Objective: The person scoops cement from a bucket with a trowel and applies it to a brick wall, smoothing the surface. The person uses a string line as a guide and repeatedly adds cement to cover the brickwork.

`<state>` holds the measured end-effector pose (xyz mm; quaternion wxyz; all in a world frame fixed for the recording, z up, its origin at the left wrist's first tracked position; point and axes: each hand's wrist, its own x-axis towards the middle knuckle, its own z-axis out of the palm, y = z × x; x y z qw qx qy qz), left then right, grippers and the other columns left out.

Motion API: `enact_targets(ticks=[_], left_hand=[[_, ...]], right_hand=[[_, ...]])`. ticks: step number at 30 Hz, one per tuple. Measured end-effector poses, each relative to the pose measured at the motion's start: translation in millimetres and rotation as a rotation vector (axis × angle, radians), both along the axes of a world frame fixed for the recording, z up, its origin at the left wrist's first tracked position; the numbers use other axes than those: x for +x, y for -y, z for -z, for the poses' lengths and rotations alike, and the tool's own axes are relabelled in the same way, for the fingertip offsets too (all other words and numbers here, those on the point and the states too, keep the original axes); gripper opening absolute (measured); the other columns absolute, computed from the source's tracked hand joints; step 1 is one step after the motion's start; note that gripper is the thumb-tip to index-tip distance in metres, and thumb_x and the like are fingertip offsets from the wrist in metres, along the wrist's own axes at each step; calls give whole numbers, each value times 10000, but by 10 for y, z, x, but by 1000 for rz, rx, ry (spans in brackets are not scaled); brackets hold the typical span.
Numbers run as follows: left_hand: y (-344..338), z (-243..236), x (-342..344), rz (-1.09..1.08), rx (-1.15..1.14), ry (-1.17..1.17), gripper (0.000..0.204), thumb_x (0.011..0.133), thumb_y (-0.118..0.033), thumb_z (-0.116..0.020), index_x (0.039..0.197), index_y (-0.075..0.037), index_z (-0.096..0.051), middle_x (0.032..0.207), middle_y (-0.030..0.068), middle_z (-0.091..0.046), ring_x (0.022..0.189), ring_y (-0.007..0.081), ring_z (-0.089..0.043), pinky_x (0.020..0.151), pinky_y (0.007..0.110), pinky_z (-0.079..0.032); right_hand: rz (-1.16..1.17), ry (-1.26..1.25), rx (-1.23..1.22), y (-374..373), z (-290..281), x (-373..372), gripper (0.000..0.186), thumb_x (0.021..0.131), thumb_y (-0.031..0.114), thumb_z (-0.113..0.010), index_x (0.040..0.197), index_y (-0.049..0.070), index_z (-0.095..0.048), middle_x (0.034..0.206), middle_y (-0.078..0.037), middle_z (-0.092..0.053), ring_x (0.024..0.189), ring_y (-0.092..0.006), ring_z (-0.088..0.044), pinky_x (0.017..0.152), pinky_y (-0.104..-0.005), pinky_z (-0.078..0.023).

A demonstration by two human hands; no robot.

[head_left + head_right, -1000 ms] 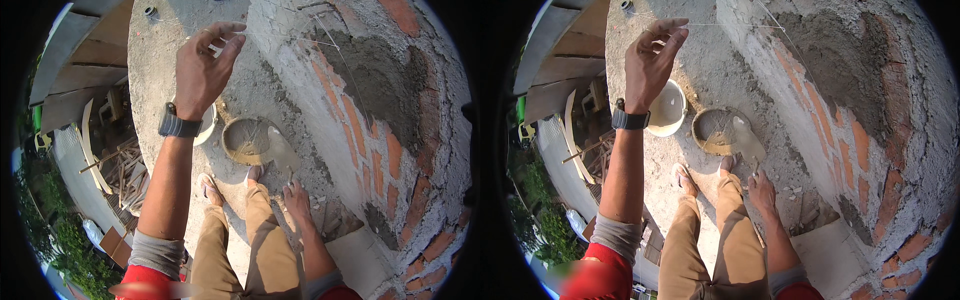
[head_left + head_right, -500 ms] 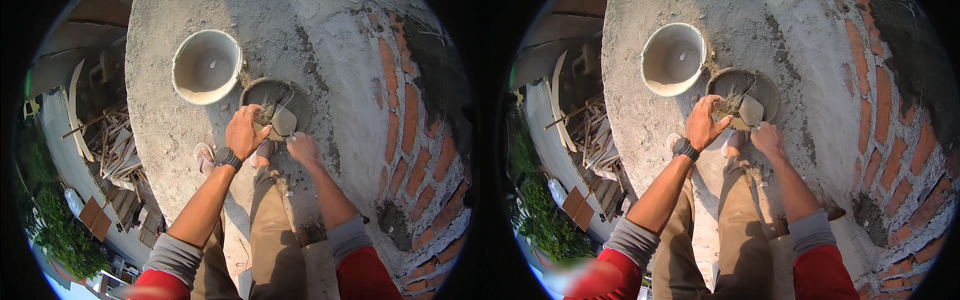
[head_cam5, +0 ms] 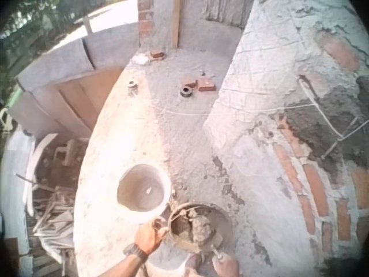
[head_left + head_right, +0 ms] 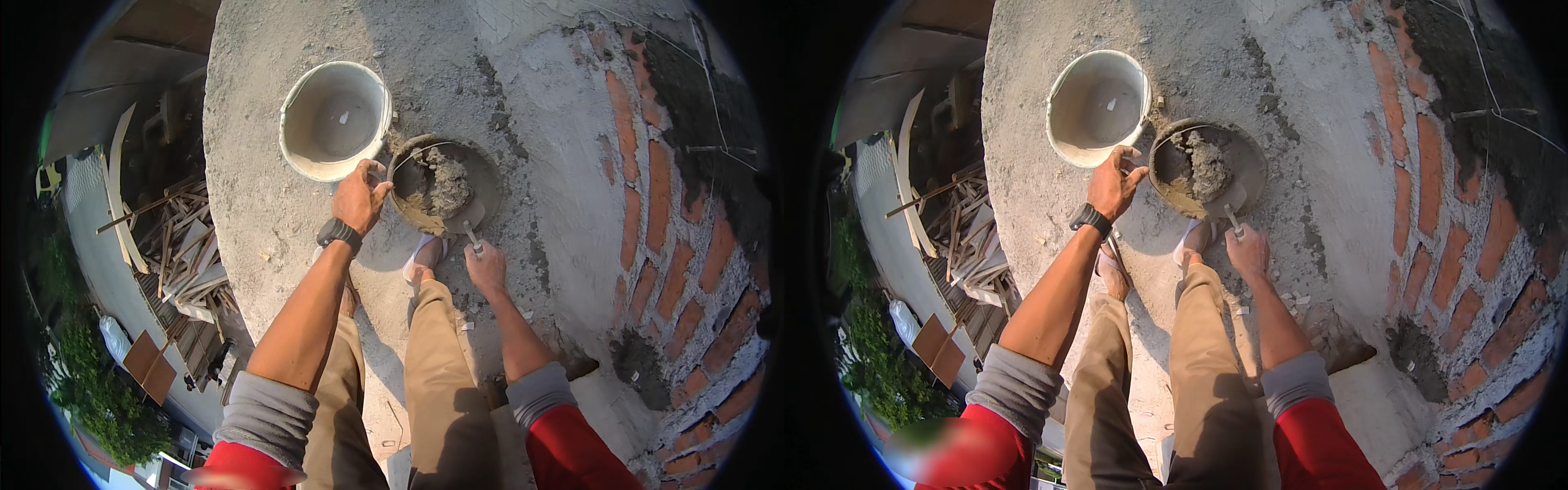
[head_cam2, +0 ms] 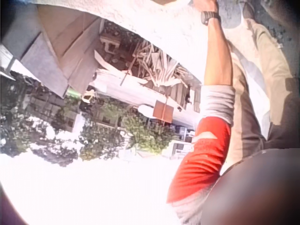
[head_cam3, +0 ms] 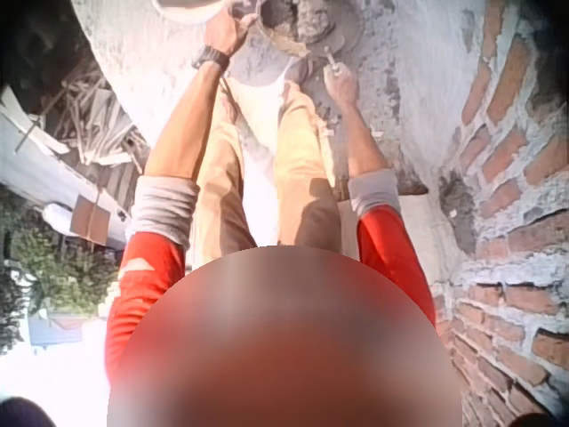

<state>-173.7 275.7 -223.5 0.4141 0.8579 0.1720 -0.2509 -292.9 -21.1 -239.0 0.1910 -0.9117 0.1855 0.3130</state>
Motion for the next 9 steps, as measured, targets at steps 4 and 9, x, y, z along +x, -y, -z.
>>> enact_targets(ticks=[4,9], left_hand=[[-139,-425,187,-131,-129,109,328,954,-265,-760,1182,-52,-660,892,84,-740,791,155,-679,736,314,-532],[-178,-1038,573,-184,-157,317,240,969,-209,-746,1149,-61,-688,846,29,-722,747,99,-649,688,286,-524]], right_hand=[[-1,21,-18,68,-375,-30,379,899,381,-645,955,13,-713,889,-268,-716,888,-493,-681,804,-575,-531],[-19,-23,0,460,-674,145,357,873,382,-664,911,32,-722,889,-242,-724,863,-464,-693,793,-557,-543]])
